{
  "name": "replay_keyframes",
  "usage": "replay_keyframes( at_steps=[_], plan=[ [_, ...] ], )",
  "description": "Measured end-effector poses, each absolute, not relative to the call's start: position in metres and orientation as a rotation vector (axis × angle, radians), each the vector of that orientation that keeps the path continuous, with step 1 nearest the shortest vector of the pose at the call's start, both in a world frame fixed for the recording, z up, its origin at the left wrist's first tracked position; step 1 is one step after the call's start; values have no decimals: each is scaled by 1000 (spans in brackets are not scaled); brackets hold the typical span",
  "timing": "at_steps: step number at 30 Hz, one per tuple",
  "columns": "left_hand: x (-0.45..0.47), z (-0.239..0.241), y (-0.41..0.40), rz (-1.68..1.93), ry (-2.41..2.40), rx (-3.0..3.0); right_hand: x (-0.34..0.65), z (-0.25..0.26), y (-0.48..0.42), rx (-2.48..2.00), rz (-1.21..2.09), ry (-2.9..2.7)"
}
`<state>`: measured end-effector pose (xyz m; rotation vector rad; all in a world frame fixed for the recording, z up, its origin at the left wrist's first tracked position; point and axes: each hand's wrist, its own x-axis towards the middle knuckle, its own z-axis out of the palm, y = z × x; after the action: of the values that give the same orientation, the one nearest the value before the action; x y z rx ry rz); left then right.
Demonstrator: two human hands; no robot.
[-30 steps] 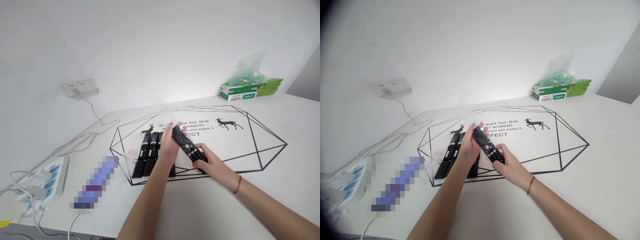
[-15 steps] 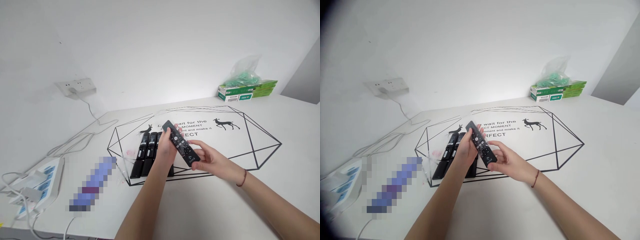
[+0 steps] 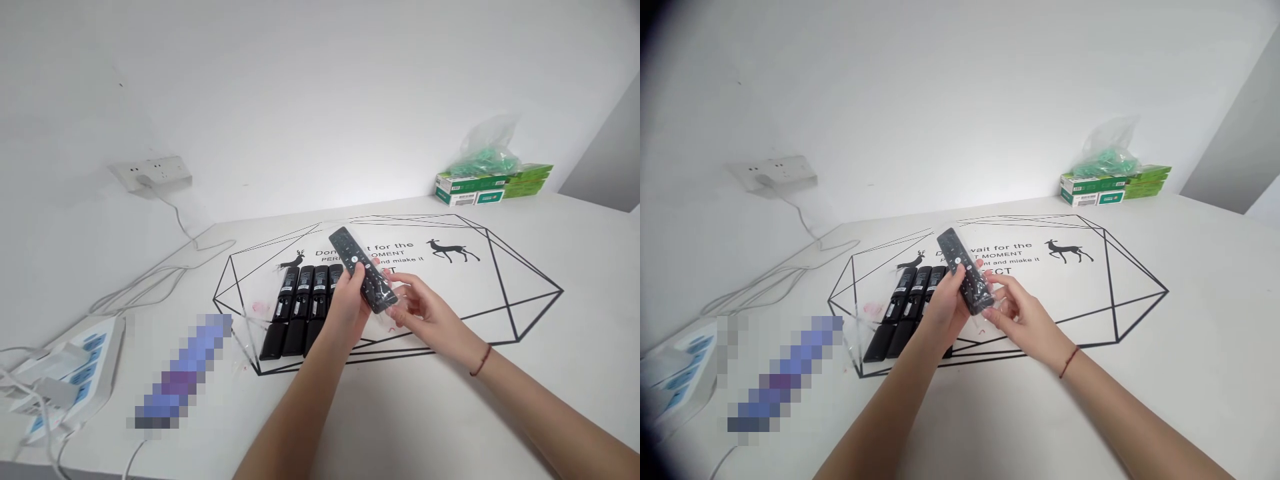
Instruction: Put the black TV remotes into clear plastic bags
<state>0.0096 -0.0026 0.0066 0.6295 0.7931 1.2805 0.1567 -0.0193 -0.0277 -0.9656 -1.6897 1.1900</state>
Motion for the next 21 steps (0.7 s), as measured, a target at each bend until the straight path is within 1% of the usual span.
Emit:
replay_keyframes(
  at_steps=[4, 12, 17, 21],
  plan=[
    [21, -2, -8, 1289, 791, 684, 153, -31, -21, -1109, 1018, -1662],
    [32, -12, -15, 1233, 802, 805, 151, -24, -27, -1277, 846, -1593],
    [26, -9, -13, 1222, 888, 855, 154, -29, -23, -1213, 836, -1659],
    [18, 0, -11, 1209, 945, 783, 161, -29, -20, -1025, 636, -1808]
  ],
)
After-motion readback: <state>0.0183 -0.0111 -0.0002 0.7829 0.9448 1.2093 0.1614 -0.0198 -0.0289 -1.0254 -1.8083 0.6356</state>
